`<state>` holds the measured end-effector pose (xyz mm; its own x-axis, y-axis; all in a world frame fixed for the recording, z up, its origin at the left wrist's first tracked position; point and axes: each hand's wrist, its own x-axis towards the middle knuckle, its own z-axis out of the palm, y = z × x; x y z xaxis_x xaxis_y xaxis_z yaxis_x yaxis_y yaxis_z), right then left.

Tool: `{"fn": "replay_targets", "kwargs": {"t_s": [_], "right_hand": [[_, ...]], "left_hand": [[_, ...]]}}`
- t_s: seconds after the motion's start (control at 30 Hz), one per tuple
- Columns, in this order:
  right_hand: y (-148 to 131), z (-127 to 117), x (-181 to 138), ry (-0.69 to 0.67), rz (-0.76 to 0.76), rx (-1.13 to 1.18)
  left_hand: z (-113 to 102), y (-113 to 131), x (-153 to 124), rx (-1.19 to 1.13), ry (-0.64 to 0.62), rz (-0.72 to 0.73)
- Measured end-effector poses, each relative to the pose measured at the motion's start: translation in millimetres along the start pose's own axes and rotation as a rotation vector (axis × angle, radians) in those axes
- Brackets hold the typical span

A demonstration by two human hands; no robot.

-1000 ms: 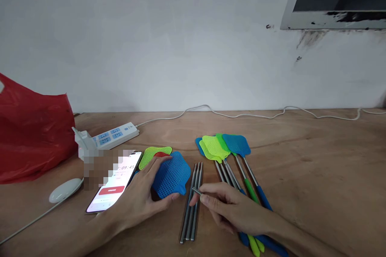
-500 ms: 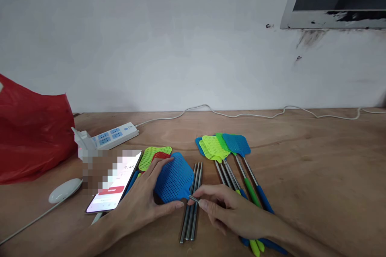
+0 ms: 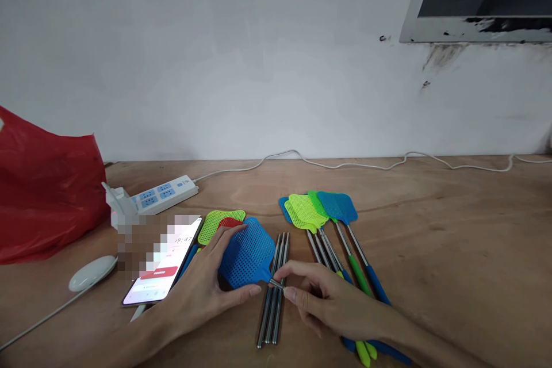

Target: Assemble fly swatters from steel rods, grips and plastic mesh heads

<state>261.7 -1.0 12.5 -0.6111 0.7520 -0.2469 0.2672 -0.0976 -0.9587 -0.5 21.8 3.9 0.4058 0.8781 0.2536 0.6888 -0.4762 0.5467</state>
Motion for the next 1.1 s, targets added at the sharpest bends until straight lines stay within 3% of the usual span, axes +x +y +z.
{"fn": "replay_targets", "kwargs": {"t_s": [0.37,0.67,0.9,1.1], "right_hand": [[-2.7,2.8,-1.2,0.006,-0.004,-0.023],[-0.5,3.9,1.1,0.062,-0.014,0.011],[2.3,4.4,1.1,0.100,0.003,-0.009],[3.3,2.9,2.4,0.032,0.010,-0.049]], "left_hand": [[-4.1,0.4,0.2,-0.012,-0.001,0.029],[-2.0,-7.1,6.9,-0.213,0.197,-0.016],[-0.1,-2.8,3.8,-0.280,0.209,-0.032],[-0.9,-1.1,0.5,-0.274,0.185,-0.029]]}}
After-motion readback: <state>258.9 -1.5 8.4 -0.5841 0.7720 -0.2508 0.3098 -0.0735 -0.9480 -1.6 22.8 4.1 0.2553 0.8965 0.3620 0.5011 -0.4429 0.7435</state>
